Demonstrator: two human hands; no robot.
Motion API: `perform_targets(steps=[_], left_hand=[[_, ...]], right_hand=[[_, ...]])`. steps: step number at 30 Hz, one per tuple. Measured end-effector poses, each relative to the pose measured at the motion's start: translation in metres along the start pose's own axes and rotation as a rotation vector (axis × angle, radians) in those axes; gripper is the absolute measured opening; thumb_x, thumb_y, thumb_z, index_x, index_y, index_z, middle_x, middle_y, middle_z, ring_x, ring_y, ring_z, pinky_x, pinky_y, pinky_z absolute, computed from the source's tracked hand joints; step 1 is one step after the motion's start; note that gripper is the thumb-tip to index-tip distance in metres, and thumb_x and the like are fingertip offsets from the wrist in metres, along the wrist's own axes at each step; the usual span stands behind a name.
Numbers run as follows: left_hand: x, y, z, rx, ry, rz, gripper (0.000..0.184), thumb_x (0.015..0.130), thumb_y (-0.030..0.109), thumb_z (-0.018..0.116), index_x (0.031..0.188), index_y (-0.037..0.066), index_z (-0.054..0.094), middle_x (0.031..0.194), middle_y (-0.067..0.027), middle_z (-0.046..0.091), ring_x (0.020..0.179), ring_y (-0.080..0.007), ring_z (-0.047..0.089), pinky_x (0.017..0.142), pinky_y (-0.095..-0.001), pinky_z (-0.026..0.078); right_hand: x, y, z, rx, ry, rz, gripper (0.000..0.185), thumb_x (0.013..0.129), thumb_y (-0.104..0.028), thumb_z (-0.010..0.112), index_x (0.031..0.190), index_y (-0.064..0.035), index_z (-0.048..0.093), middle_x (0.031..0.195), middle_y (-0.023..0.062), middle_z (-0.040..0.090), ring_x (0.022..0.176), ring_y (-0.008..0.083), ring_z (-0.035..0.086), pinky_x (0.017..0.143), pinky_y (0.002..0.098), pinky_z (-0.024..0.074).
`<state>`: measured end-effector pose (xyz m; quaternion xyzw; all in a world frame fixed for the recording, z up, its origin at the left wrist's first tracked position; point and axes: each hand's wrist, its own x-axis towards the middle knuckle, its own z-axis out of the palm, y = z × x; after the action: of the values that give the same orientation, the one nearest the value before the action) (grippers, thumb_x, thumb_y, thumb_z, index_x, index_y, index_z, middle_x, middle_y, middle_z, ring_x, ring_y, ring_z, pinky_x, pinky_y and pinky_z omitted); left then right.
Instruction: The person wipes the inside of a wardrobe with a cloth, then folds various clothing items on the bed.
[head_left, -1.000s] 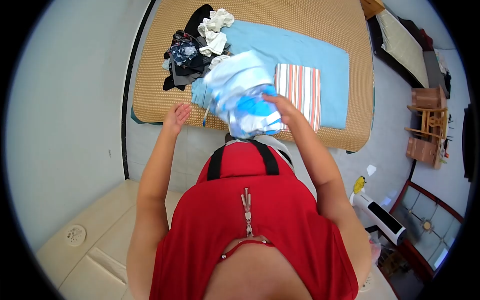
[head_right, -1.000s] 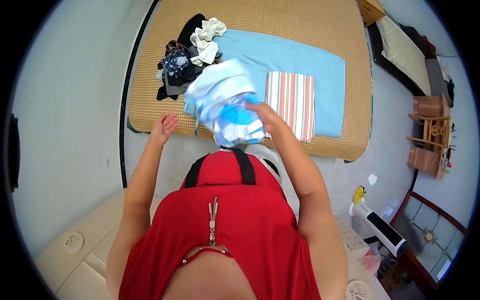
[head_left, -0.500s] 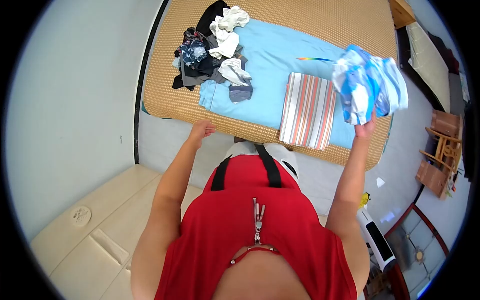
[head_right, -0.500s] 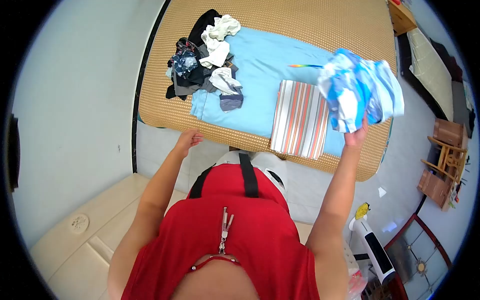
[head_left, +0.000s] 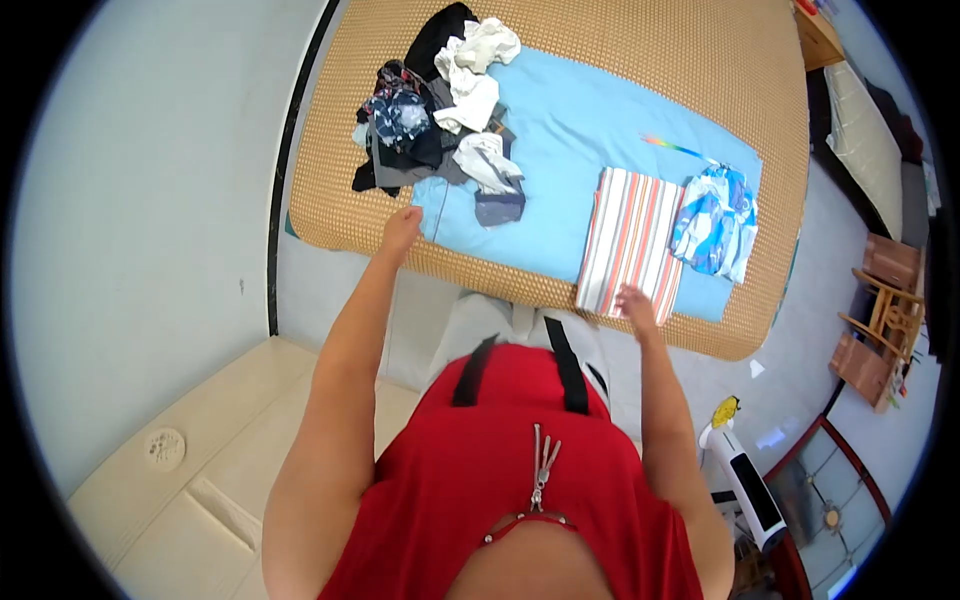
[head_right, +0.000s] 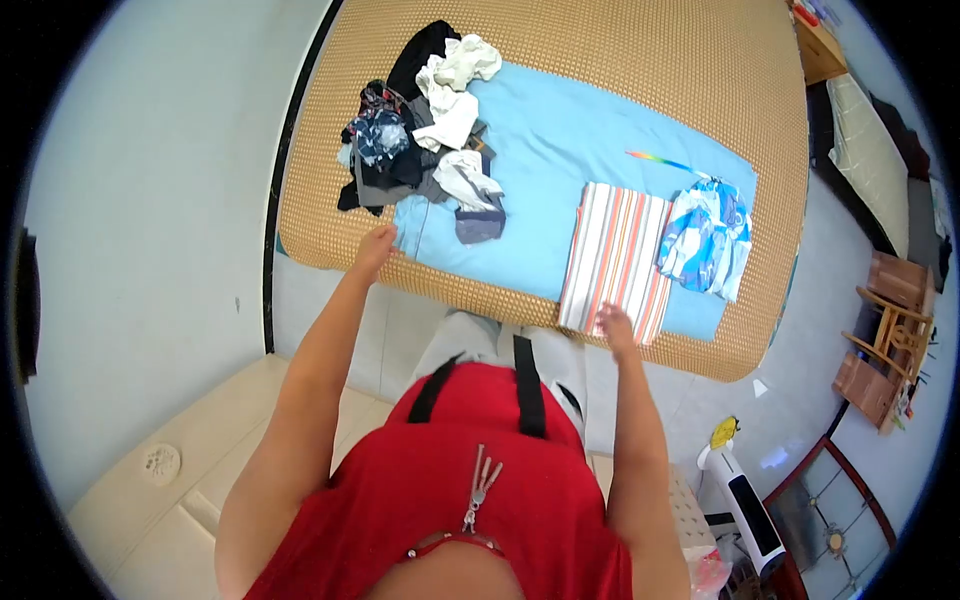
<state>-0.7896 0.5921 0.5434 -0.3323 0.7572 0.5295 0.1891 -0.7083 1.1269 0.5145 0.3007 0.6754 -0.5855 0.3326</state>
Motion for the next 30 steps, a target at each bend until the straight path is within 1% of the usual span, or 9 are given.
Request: perform_targets(steps=[2, 5, 8, 11, 15, 18, 21, 25, 30], left_hand=[[0.069, -0.031, -0.008, 0.180, 0.053, 0.128, 0.029, 0.088, 0.024, 0.057, 0.109, 0.005, 0.063, 0.089, -0.0037, 0.064, 0.078, -0.0153, 0.059, 0.066, -0.0299, 0.048], [0.129, -0.028, -0.017, 0.550, 0.107, 0.403, 0.035, 0.085, 0.025, 0.060, 0.113, 0.004, 0.062, 0.121, -0.0147, 0.057, 0.090, -0.0263, 0.062, 0.076, -0.0348, 0.050], [0.117, 0.049, -0.015, 0.563, 0.139, 0.168, 0.034, 0.084, 0.026, 0.058, 0.112, 0.010, 0.065, 0.146, -0.0196, 0.030, 0.105, -0.0335, 0.058, 0.089, -0.0406, 0.046], [0.150, 0.059, -0.018, 0.604, 0.083, 0.183, 0.041, 0.084, 0.028, 0.058, 0.123, 0.012, 0.058, 0.149, -0.0192, 0.022, 0.114, -0.0359, 0.052, 0.092, -0.0413, 0.044], [0.198, 0.041, -0.012, 0.650, 0.119, 0.297, 0.055, 0.088, 0.028, 0.053, 0.135, 0.003, 0.040, 0.146, -0.0195, 0.028, 0.126, -0.0381, 0.040, 0.101, -0.0400, 0.037], [0.200, 0.036, -0.014, 0.052, -0.019, 0.224, 0.052, 0.094, 0.027, 0.050, 0.134, -0.005, 0.041, 0.140, -0.0192, 0.040, 0.131, -0.0290, 0.036, 0.107, -0.0312, 0.027], [0.180, 0.031, -0.018, -0.488, -0.128, 0.184, 0.047, 0.096, 0.026, 0.049, 0.132, -0.004, 0.045, 0.136, -0.0130, 0.046, 0.126, -0.0216, 0.041, 0.105, -0.0291, 0.030], [0.128, 0.029, -0.031, -0.550, -0.261, 0.202, 0.043, 0.097, 0.027, 0.049, 0.127, -0.003, 0.051, 0.123, -0.0086, 0.056, 0.116, -0.0165, 0.048, 0.103, -0.0294, 0.032], [0.024, 0.052, -0.035, -0.138, -0.373, 0.376, 0.034, 0.097, 0.022, 0.047, 0.118, -0.002, 0.057, 0.116, -0.0099, 0.060, 0.110, -0.0187, 0.052, 0.097, -0.0314, 0.037]], right_hand=[[-0.001, 0.023, 0.036, -0.224, -0.088, -0.123, 0.039, 0.090, -0.023, 0.053, 0.122, -0.0020, 0.055, 0.089, 0.0049, 0.065, 0.076, 0.0129, 0.060, 0.066, 0.0254, 0.0471], [-0.018, 0.026, 0.093, -0.410, -0.082, -0.120, 0.037, 0.089, -0.020, 0.054, 0.121, -0.0029, 0.056, 0.087, 0.0049, 0.065, 0.073, 0.0125, 0.060, 0.064, 0.0252, 0.0464], [-0.027, 0.051, 0.140, -0.286, -0.108, -0.117, 0.035, 0.089, -0.018, 0.053, 0.121, -0.0032, 0.056, 0.089, 0.0063, 0.066, 0.076, 0.0128, 0.061, 0.065, 0.0251, 0.0459], [-0.047, 0.025, 0.187, -0.223, -0.137, 0.019, 0.034, 0.089, -0.015, 0.052, 0.121, -0.0032, 0.056, 0.095, 0.0084, 0.066, 0.079, 0.0136, 0.061, 0.068, 0.0254, 0.0459], [-0.046, 0.037, 0.219, -0.293, -0.163, 0.007, 0.034, 0.090, -0.018, 0.053, 0.120, -0.0029, 0.057, 0.097, 0.0084, 0.066, 0.081, 0.0134, 0.060, 0.071, 0.0255, 0.0457], [-0.035, 0.033, 0.231, -0.328, -0.151, -0.066, 0.034, 0.091, -0.021, 0.054, 0.120, -0.0024, 0.057, 0.097, 0.0080, 0.065, 0.082, 0.0133, 0.059, 0.074, 0.0258, 0.0459], [-0.026, 0.017, 0.240, -0.302, -0.165, -0.102, 0.034, 0.093, -0.023, 0.053, 0.120, -0.0022, 0.056, 0.097, 0.0077, 0.065, 0.083, 0.0132, 0.059, 0.077, 0.0264, 0.0463], [-0.017, -0.029, 0.256, -0.007, -0.226, 0.002, 0.036, 0.095, -0.026, 0.052, 0.123, -0.0036, 0.054, 0.104, 0.0077, 0.063, 0.087, 0.0130, 0.059, 0.080, 0.0263, 0.0469], [-0.016, -0.102, 0.290, 0.351, -0.330, 0.062, 0.041, 0.094, -0.031, 0.053, 0.125, -0.0041, 0.051, 0.107, 0.0090, 0.063, 0.086, 0.0155, 0.061, 0.078, 0.0243, 0.0475]])
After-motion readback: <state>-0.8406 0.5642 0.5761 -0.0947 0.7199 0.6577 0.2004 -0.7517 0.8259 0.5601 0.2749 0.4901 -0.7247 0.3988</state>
